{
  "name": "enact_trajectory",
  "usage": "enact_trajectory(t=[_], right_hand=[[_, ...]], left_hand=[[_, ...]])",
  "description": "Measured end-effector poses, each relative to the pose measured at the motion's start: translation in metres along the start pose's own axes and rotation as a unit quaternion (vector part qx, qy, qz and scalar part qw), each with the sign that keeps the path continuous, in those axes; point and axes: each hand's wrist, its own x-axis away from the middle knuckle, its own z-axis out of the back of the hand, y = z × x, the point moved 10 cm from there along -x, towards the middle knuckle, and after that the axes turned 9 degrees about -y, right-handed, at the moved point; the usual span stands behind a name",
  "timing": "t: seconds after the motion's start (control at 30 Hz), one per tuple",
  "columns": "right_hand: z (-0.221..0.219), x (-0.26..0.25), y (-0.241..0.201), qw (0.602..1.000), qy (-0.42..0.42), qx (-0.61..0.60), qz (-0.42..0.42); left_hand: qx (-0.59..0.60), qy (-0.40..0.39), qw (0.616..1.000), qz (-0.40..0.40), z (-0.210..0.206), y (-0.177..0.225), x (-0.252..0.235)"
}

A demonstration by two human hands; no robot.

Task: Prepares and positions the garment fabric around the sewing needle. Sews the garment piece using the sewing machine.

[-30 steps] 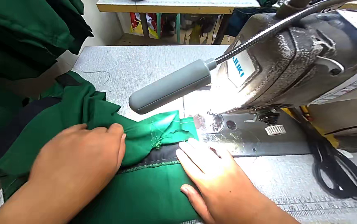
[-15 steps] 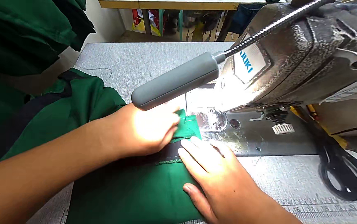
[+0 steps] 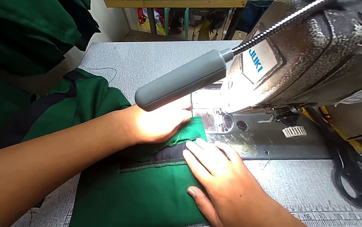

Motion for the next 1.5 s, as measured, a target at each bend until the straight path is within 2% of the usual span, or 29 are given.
enact_trajectory(t=[0.13, 0.27, 0.47, 0.7, 0.77, 0.93, 1.0, 1.13, 1.23, 1.37, 1.5], right_hand=[[0.000, 0.000, 0.000, 1.000, 0.002, -0.001, -0.001], [-0.001, 0.001, 0.000, 1.000, 0.004, 0.001, -0.002], [-0.002, 0.001, 0.000, 1.000, -0.004, 0.003, -0.004], [-0.002, 0.001, 0.001, 1.000, 0.000, 0.001, -0.003], [-0.002, 0.001, 0.001, 1.000, 0.000, -0.004, -0.002], [-0.002, 0.001, 0.001, 1.000, 0.003, -0.004, -0.001], [-0.002, 0.001, 0.001, 1.000, 0.006, 0.002, 0.001], [-0.002, 0.001, 0.000, 1.000, 0.008, 0.001, 0.002], [-0.001, 0.001, 0.000, 1.000, 0.011, 0.005, 0.004], [0.000, 0.001, 0.000, 1.000, 0.011, 0.006, 0.003], [-0.001, 0.001, 0.001, 1.000, 0.010, 0.003, 0.003]], left_hand=[[0.004, -0.006, 1.000, 0.013, 0.000, 0.001, -0.002], [0.012, 0.032, 0.999, 0.001, 0.009, 0.002, 0.006], [0.069, 0.050, 0.991, 0.103, -0.001, -0.010, 0.030], [0.032, 0.074, 0.991, 0.106, -0.008, 0.005, 0.039], [0.068, 0.058, 0.988, 0.129, -0.008, -0.001, 0.036], [0.086, -0.072, 0.975, 0.192, -0.011, -0.007, 0.021], [0.066, -0.062, 0.980, 0.176, -0.008, -0.005, 0.017], [0.034, 0.088, 0.995, 0.029, 0.009, 0.018, 0.016], [0.013, 0.102, 0.994, -0.033, 0.011, 0.030, 0.015], [0.040, 0.095, 0.994, -0.039, 0.010, 0.032, 0.011], [0.009, 0.057, 0.998, 0.011, 0.003, 0.024, 0.003]])
